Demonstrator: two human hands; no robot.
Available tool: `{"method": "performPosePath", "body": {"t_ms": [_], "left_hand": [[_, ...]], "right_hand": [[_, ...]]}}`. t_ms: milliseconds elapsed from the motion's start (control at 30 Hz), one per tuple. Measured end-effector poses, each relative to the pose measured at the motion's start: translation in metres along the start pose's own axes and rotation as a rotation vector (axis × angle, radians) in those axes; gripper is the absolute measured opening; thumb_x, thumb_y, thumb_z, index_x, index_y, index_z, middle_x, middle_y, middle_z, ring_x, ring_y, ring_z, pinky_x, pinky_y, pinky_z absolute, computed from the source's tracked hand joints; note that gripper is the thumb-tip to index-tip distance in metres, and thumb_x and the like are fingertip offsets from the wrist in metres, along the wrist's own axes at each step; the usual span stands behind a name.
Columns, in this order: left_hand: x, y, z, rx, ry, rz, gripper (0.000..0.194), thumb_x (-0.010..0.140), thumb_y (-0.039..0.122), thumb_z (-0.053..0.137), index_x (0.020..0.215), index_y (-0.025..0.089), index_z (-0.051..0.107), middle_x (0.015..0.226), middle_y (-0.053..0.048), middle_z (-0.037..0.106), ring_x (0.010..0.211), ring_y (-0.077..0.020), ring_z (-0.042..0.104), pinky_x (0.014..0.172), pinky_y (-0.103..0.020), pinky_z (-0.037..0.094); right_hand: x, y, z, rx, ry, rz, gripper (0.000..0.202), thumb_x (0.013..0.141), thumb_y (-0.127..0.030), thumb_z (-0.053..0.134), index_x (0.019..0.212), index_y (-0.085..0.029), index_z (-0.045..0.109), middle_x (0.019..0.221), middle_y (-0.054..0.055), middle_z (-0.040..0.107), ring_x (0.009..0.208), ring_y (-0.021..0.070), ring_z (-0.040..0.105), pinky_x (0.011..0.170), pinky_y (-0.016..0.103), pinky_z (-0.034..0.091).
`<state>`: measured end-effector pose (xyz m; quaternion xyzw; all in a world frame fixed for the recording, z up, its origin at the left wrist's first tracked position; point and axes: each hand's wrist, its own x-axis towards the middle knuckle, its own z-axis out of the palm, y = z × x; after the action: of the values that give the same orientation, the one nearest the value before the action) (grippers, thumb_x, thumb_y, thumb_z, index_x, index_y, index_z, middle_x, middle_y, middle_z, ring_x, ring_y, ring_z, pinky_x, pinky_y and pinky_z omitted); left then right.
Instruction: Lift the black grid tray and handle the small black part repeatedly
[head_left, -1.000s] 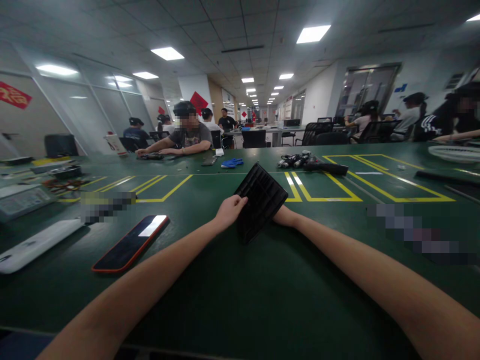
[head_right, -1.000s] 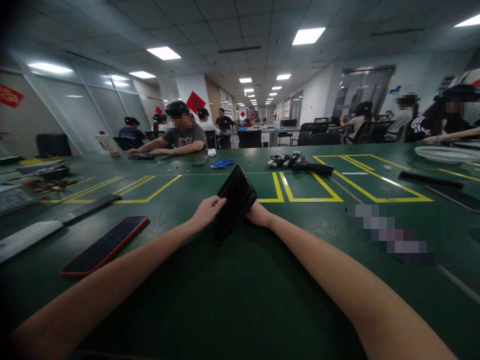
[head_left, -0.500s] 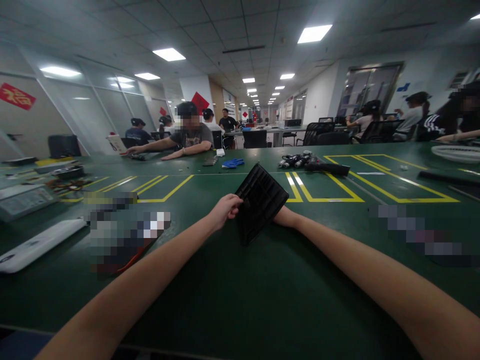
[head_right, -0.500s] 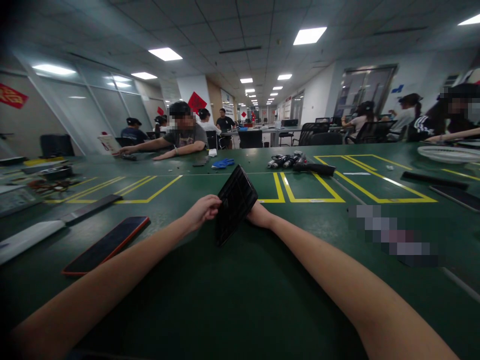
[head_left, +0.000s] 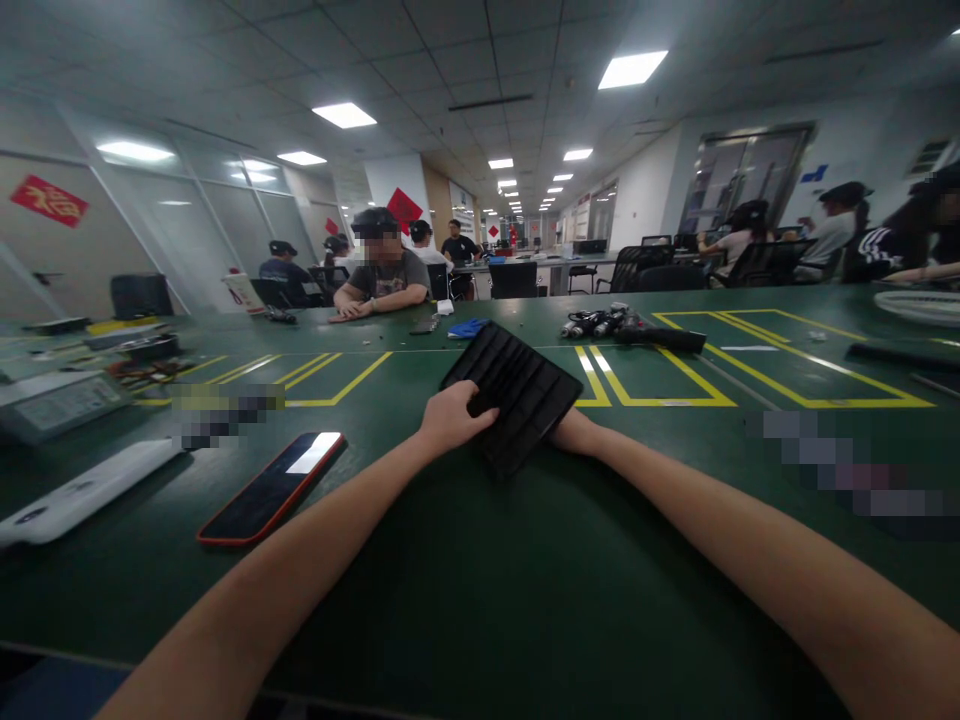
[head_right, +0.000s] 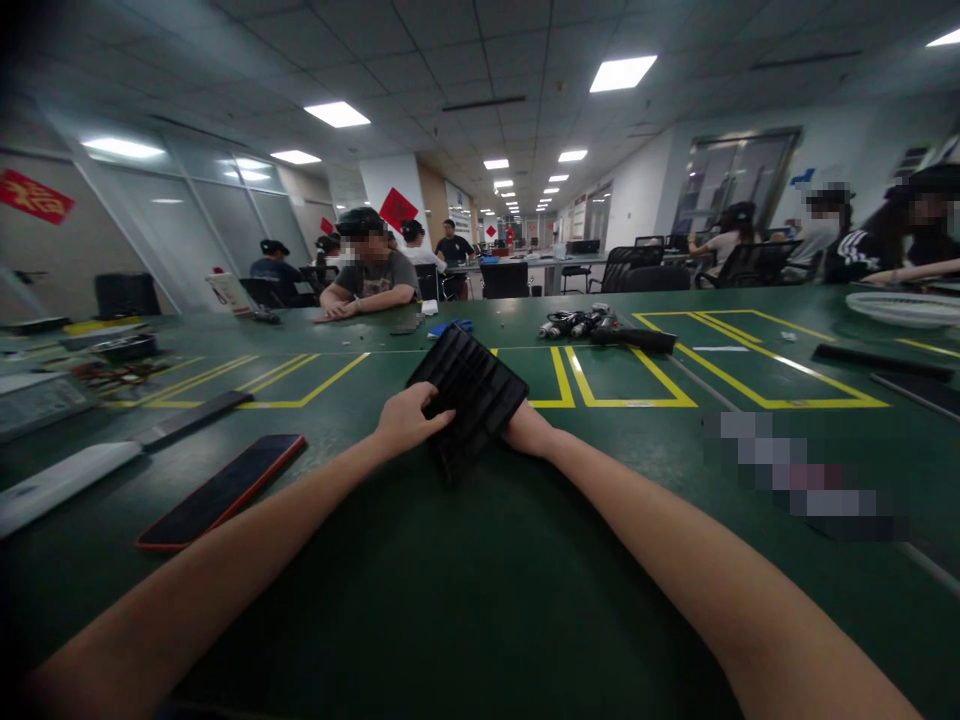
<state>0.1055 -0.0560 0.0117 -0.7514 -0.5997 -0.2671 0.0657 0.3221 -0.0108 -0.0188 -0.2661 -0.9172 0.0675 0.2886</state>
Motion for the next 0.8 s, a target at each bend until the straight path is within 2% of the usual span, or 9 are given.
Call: {"method": "performPosePath", "body": {"t_ms": [133,200,300,400,467,533,700,733,800], "left_hand": [[0.013,-0.038,-0.016,0.199,-0.003,-0.318,0.046,0.075,0.058,0.045,0.083,0.016,0.060,0.084,-0.012,0.064,0.082,-0.0275,0.059,0.064,-0.032,0.041],[0.022,-0.060,-0.024,0.274,-0.035,-0.483,0.054,0.074,0.061,0.042,0.085,0.012,0.063,0.090,-0.018,0.065,0.087,-0.0328,0.060,0.066,-0.035,0.043],[0.034,-0.090,-0.032,0.356,-0.094,-0.666,0.063,0.072,0.062,0.043,0.093,0.005,0.064,0.102,-0.026,0.062,0.096,-0.0388,0.057,0.070,-0.040,0.044],[0.042,-0.110,-0.035,0.378,-0.175,-0.742,0.064,0.070,0.060,0.047,0.096,0.003,0.064,0.108,-0.028,0.059,0.101,-0.0405,0.055,0.073,-0.042,0.044],[0.045,-0.116,-0.036,0.370,-0.205,-0.744,0.062,0.071,0.059,0.048,0.095,0.004,0.064,0.108,-0.028,0.059,0.101,-0.0411,0.055,0.074,-0.043,0.044],[0.046,-0.115,-0.038,0.358,-0.152,-0.723,0.058,0.075,0.055,0.045,0.096,0.003,0.062,0.105,-0.028,0.060,0.099,-0.0409,0.056,0.074,-0.044,0.044],[0.035,-0.076,-0.026,0.208,0.198,-0.405,0.037,0.085,0.016,0.026,0.108,0.007,0.054,0.106,-0.019,0.061,0.101,-0.0274,0.056,0.086,-0.037,0.042],[0.030,-0.064,-0.019,0.145,0.197,-0.330,0.037,0.083,0.012,0.026,0.108,0.008,0.053,0.106,-0.017,0.061,0.103,-0.0251,0.055,0.089,-0.035,0.041],[0.019,-0.043,-0.001,-0.020,0.064,-0.187,0.038,0.077,0.007,0.031,0.109,0.011,0.053,0.106,-0.013,0.061,0.102,-0.0221,0.056,0.090,-0.033,0.041]], "right_hand": [[-0.006,0.019,-0.023,-0.254,-0.042,0.307,0.061,0.080,-0.028,0.053,0.136,-0.021,0.031,0.107,0.014,0.058,0.104,0.0310,0.048,0.087,0.045,0.040],[-0.010,0.032,-0.035,-0.372,-0.025,0.454,0.065,0.082,-0.033,0.050,0.139,-0.021,0.023,0.109,0.016,0.058,0.104,0.0321,0.048,0.087,0.044,0.038],[-0.016,0.049,-0.043,-0.464,-0.017,0.646,0.064,0.082,-0.037,0.048,0.138,-0.018,0.025,0.115,0.018,0.055,0.105,0.0336,0.047,0.086,0.044,0.038],[-0.019,0.058,-0.041,-0.464,-0.059,0.735,0.053,0.082,-0.039,0.045,0.130,-0.018,0.039,0.118,0.018,0.054,0.105,0.0346,0.047,0.082,0.043,0.040],[-0.020,0.060,-0.038,-0.477,-0.056,0.736,0.050,0.082,-0.041,0.044,0.125,-0.017,0.045,0.117,0.018,0.053,0.105,0.0354,0.047,0.082,0.045,0.040],[-0.019,0.057,-0.037,-0.527,0.001,0.701,0.054,0.079,-0.043,0.047,0.125,-0.016,0.045,0.120,0.018,0.052,0.110,0.0370,0.043,0.088,0.050,0.036],[-0.006,0.022,-0.028,-0.514,0.160,0.511,0.057,0.078,-0.038,0.050,0.128,-0.014,0.041,0.128,0.017,0.045,0.121,0.0373,0.033,0.100,0.058,0.023],[-0.002,0.009,-0.023,-0.463,0.152,0.449,0.056,0.078,-0.037,0.050,0.129,-0.015,0.041,0.128,0.017,0.046,0.122,0.0364,0.033,0.100,0.057,0.023],[0.003,-0.020,-0.010,-0.337,0.099,0.311,0.053,0.080,-0.037,0.049,0.128,-0.016,0.042,0.128,0.016,0.046,0.122,0.0340,0.035,0.101,0.057,0.023]]}}
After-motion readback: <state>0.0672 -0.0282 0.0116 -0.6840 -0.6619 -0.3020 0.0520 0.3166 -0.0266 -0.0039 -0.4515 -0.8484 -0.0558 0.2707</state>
